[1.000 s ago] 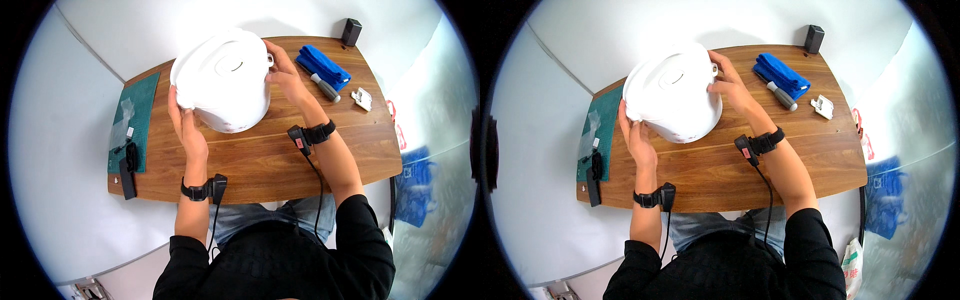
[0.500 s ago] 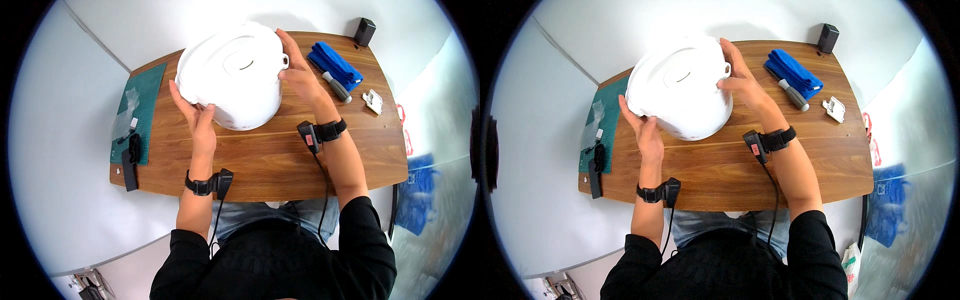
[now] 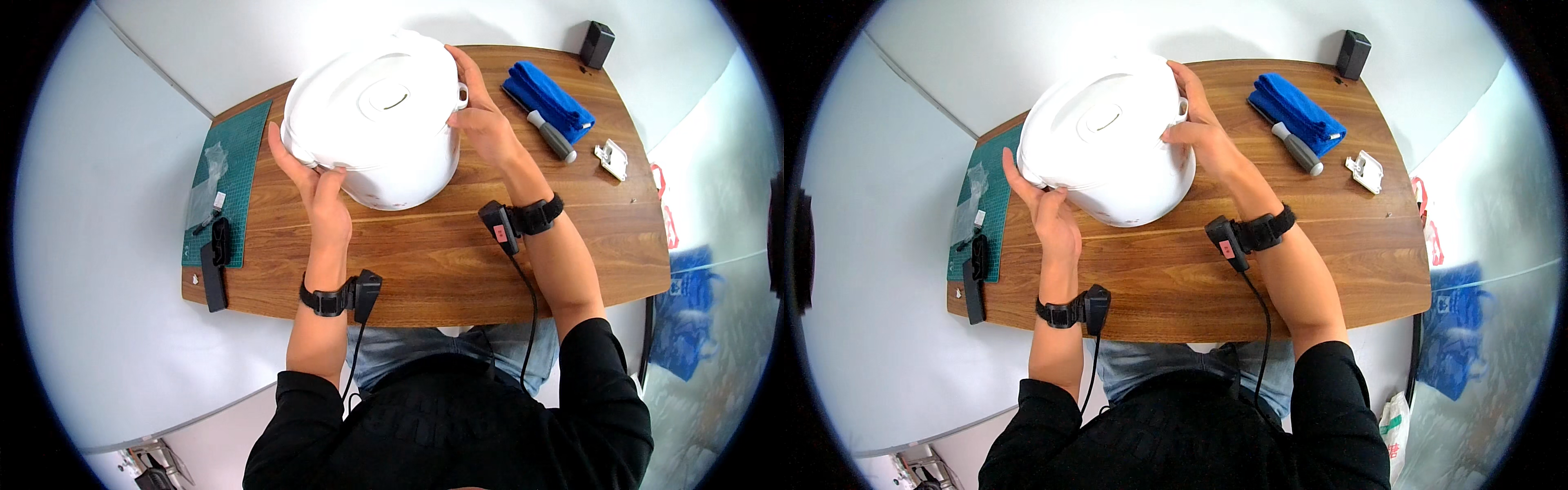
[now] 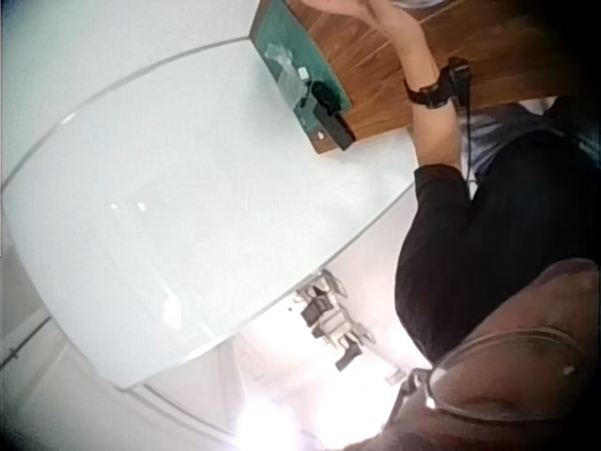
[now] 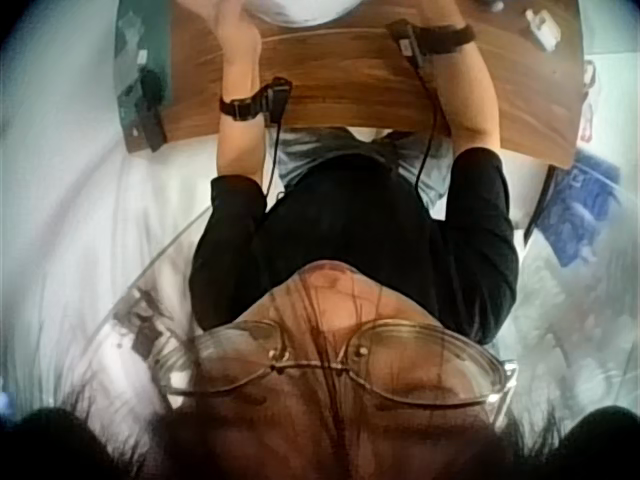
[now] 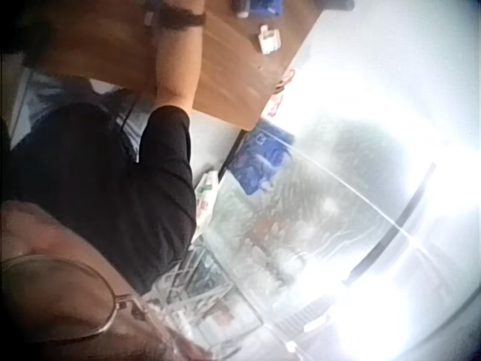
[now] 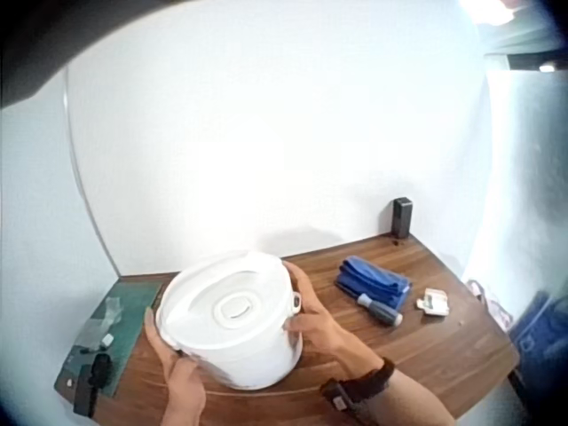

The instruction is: The person uses a screwdriver to remove screws from the lid of a white rice cooker, then removes the lid and wipes the inner rim with a blue cloth. The person continues to unscrew and remove parts of the cooker's top assembly.

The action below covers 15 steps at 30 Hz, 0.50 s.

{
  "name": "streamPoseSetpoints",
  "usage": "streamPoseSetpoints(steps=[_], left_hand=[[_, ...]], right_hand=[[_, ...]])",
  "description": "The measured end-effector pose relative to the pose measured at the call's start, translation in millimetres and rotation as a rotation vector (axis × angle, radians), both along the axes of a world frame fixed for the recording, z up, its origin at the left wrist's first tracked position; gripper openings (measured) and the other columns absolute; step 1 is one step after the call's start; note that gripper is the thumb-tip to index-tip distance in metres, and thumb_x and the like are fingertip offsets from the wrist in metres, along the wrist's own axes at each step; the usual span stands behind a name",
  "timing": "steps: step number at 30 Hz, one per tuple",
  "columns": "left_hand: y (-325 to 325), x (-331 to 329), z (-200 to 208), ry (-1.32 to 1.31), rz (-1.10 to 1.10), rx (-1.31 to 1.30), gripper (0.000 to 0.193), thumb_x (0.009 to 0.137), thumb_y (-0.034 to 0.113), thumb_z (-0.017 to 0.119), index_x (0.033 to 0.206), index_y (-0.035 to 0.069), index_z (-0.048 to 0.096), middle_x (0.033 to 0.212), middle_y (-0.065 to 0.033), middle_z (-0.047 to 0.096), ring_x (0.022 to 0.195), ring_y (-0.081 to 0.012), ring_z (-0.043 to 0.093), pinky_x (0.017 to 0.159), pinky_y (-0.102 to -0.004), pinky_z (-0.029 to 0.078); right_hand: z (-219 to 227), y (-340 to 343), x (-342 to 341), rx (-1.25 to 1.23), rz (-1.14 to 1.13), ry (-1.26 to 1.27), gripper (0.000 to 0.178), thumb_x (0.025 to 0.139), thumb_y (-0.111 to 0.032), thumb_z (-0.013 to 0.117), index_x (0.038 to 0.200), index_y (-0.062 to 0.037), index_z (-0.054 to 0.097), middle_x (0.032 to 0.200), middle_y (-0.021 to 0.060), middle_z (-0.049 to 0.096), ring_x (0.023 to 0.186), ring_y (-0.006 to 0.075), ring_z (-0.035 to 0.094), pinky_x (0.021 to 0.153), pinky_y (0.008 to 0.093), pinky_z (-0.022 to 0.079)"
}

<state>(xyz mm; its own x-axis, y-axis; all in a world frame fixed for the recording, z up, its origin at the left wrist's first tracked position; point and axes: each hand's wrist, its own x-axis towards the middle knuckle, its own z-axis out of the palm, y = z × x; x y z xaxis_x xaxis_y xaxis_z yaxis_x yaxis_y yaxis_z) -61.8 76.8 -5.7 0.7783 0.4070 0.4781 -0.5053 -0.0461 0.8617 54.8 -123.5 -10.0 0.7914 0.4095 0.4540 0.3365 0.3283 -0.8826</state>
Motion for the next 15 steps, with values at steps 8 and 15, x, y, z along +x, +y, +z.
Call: streamPoseSetpoints(steps=[8,15], left_hand=[[-0.7,0.0,5.0,0.01,0.031,0.046,0.095,0.075,0.009,0.052,0.159,0.016,0.007,0.156,-0.0156,0.026,0.145,-0.0308,0.024,0.121,-0.0478,0.013],[4.1,1.5,3.6,0.012,0.052,0.094,0.092,0.076,0.007,0.05,0.159,0.016,0.009,0.155,-0.0154,0.028,0.144,-0.0305,0.027,0.121,-0.046,0.015]], right_hand=[[7.8,6.3,-10.5,0.068,-0.025,0.095,0.098,0.064,-0.019,0.055,0.156,-0.0113,0.024,0.155,0.0187,0.029,0.145,0.0348,0.022,0.12,0.0448,0.014],[11.1,2.4,-13.2,-0.007,-0.064,0.032,0.093,0.07,-0.016,0.056,0.156,-0.0078,0.021,0.156,0.0235,0.027,0.146,0.0389,0.021,0.119,0.0475,0.016]])
